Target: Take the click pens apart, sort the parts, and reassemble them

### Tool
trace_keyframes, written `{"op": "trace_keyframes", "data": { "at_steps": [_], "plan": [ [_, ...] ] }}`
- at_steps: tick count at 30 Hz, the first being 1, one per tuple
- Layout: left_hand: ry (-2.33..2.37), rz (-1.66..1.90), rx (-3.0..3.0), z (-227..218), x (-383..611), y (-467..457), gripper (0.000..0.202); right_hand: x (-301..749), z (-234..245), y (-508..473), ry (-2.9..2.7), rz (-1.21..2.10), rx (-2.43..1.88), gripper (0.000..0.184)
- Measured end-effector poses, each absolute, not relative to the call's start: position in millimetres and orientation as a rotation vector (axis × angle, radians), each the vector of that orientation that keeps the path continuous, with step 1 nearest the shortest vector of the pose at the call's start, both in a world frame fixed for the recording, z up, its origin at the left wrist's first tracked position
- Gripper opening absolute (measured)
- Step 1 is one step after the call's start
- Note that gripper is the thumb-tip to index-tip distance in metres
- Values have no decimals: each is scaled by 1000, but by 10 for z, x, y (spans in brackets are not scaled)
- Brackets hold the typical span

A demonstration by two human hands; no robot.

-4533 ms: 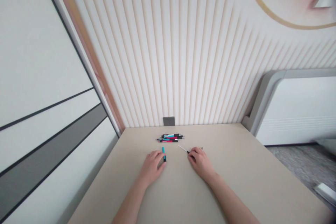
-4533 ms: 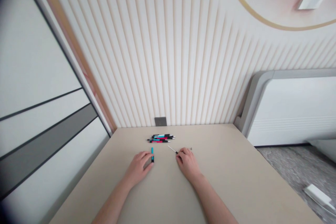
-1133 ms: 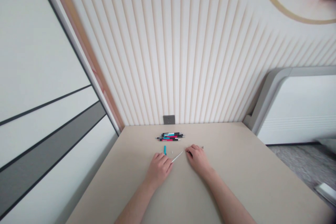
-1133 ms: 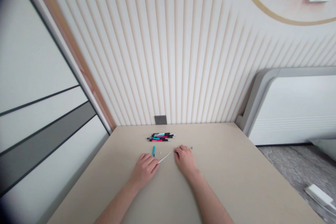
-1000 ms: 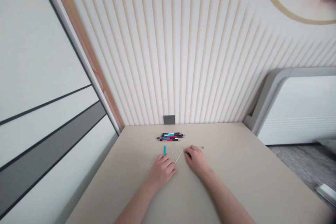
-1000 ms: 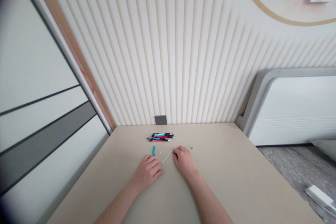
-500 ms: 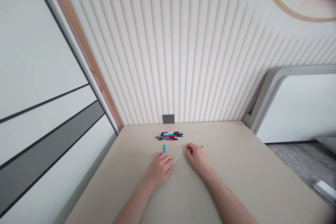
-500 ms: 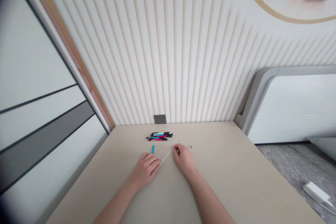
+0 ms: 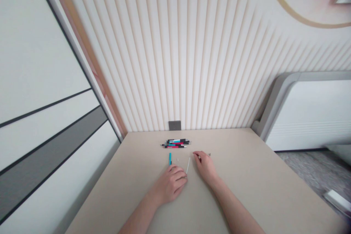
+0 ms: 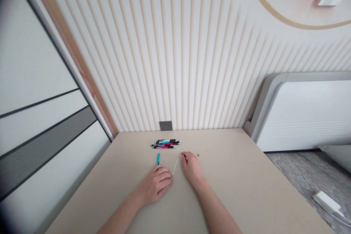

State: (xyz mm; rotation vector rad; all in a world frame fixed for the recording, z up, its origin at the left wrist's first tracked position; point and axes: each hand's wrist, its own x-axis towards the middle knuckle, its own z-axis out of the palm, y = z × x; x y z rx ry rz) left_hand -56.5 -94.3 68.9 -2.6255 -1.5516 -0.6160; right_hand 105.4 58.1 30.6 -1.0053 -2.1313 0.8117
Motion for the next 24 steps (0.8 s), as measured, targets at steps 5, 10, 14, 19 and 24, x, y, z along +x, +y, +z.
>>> {"op": "trace_keyframes", "data": {
  "at_steps": [5,10,14,19,24],
  "plan": [
    [-1586,-629,-2633,694,-566,-931,17,1062,336,554,-2166,769,-987,33],
    [-1641,-638,-2637,762,-549,-940,26,1057,320,561,-2185,749,-1010,32],
    [-1657,-632,-2652,792,-549,-941,30,1068,353,555,-2211,793,-1006,29],
    [-1660,-635,-2635,785,-555,-937,27,1081,418,530,-2232,833,-970,26],
    [-1643,-666,-2626,787,-551,-939,26,1071,436,525,-2282,752,-948,36]
  ]
}}
